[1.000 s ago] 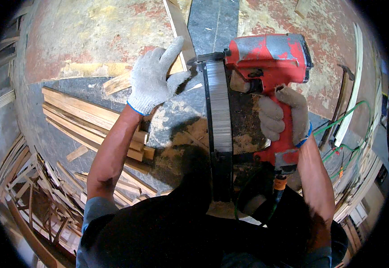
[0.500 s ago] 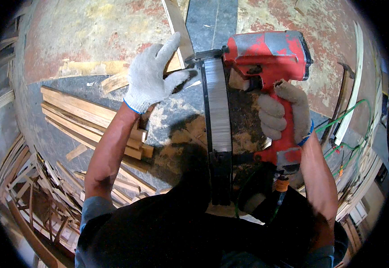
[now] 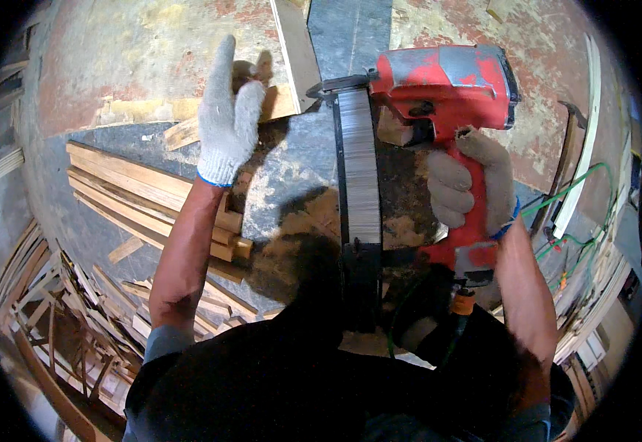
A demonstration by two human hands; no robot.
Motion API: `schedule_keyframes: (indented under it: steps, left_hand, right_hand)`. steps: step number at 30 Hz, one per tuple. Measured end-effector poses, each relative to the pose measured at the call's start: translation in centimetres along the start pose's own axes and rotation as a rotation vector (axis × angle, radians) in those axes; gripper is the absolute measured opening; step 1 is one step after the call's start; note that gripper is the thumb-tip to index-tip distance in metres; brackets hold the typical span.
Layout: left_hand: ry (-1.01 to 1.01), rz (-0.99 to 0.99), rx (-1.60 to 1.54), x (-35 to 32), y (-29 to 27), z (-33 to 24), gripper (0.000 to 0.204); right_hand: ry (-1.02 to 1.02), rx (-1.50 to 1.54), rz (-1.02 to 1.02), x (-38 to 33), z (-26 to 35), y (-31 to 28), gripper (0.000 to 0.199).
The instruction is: The person sits on the floor and assembles wooden frames by joining planks with smaller blocks. They use a hammer to tap pieces into alignment and a pneumatic nail gun to fasten them together. The person repeatedly picks up wood pieces, aligns them, and secures them to build a rectangular frame structure.
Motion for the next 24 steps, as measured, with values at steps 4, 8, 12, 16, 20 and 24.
schedule_keyframes:
  steps: [4,8,12,16,20,24]
  left_hand:
    - [-0.038,0.000,0.411,0.5,-1.3,2.3,0.053]
    - [-0.202,0.025,0.294,0.1,-1.0,3.4,0.048]
    - [-0.201,-0.015,0.275,0.0,-1.0,3.4,0.044]
    - [-0.202,-0.034,0.223,0.0,-0.6,2.9,0.043]
    - [-0.260,0.005,0.261,-0.1,-0.7,3.7,0.043]
    - [-0.266,0.013,0.254,-0.2,-0.7,4.1,0.043]
  right_hand:
    - [-0.001,0.038,0.043,0.4,-0.1,-0.2,0.049]
    - [0.052,0.011,0.129,0.7,-0.2,0.1,0.048]
    - [0.032,0.020,0.082,0.8,-0.3,-0.2,0.042]
    - [0.039,0.016,0.052,0.7,-0.3,-0.3,0.037]
    - [0.026,0.045,0.047,0.9,-0.5,-0.5,0.041]
    - [0.008,0.053,0.020,0.8,-0.4,-0.2,0.055]
Point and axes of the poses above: each hand's wrist, its own x-axis towards the middle knuckle, its own y-axis out of the palm, z = x × y, the point moved 6 cm from there along x, towards the middle knuckle, and after that the axes turned 4 degrees about -x, right-handed, at the moved point
